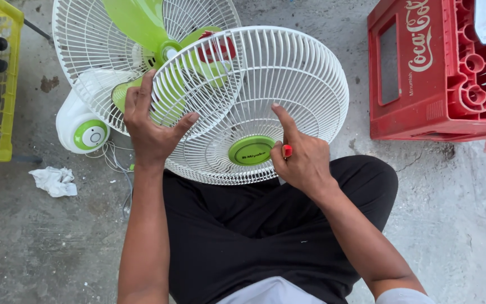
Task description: Cleaning dust off the grills and blades of a disassembled electric fan using a brush.
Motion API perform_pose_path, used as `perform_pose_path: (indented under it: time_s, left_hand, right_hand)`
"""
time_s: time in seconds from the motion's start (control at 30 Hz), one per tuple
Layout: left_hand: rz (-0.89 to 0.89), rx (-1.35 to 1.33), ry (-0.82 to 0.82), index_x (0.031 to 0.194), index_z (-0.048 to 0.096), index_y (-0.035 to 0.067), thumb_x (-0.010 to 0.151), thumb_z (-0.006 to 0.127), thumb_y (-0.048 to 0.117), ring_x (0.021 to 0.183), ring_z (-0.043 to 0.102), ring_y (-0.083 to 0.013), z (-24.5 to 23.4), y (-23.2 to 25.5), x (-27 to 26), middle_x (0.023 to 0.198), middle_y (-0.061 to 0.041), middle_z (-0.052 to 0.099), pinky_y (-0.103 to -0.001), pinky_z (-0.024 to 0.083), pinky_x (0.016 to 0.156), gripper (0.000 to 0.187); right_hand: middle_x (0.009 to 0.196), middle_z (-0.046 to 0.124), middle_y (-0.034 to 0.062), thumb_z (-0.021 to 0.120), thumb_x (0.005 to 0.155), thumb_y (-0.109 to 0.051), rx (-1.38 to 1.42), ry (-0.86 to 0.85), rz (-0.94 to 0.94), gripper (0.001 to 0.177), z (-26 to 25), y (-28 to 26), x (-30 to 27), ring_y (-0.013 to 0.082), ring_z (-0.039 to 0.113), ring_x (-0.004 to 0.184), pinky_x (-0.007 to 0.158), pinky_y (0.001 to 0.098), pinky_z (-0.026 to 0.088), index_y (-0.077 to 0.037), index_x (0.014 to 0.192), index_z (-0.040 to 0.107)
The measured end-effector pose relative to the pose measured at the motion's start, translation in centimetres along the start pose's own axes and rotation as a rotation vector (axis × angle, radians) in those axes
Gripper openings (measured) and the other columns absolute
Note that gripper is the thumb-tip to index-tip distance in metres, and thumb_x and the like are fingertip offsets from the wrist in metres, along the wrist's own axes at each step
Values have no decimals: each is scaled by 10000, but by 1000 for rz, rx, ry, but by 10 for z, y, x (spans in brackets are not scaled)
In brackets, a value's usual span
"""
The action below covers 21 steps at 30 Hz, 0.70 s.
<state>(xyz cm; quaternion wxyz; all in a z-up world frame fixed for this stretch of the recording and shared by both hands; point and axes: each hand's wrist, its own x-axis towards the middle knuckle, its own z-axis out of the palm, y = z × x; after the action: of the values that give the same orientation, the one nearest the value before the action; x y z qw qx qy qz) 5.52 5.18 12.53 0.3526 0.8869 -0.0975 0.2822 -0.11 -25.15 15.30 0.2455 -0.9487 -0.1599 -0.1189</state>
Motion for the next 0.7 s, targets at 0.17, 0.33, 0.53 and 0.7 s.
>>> perform_pose_path:
  time_s: [0.17, 0.33, 0.53, 0.7]
  left_hand:
    - [-6, 1, -4, 1510, 553, 15, 838, 765, 792, 1131, 649, -258, 2, -3, -1, 1158, -110, 659, -448, 586, 985, 1049]
    - [-38, -37, -2, 1491, 563, 15, 827, 785, 789, 1106, 665, -262, -2, 3, 0, 1149, -136, 626, -431, 592, 959, 1043]
    - [-12, -8, -10, 1502, 556, 2, 807, 828, 742, 1104, 652, -306, -5, 3, -3, 1169, -151, 635, -470, 551, 987, 1051]
    - [-20, -2, 18, 1499, 554, -8, 793, 835, 735, 1124, 647, -325, -6, -1, -7, 1192, -165, 626, -471, 539, 1011, 1062]
  right_hand:
    - [600, 608, 36, 641, 854, -109, 12, 12, -30, 669, 3, 1, -2, 238, 590, 461, 475, 403, 462, -139, 1498, 465]
    - [611, 638, 31, 639, 861, -114, 28, -43, 10, 668, 2, 1, -1, 221, 598, 439, 464, 384, 478, -153, 1502, 456]
    - [680, 667, 61, 660, 880, -151, 77, -11, 39, 647, -1, 1, -5, 274, 635, 528, 511, 409, 495, -76, 1493, 469]
    - [769, 713, 58, 697, 919, -139, 402, -117, 14, 283, -35, -1, -6, 211, 709, 672, 611, 356, 558, -84, 1196, 706]
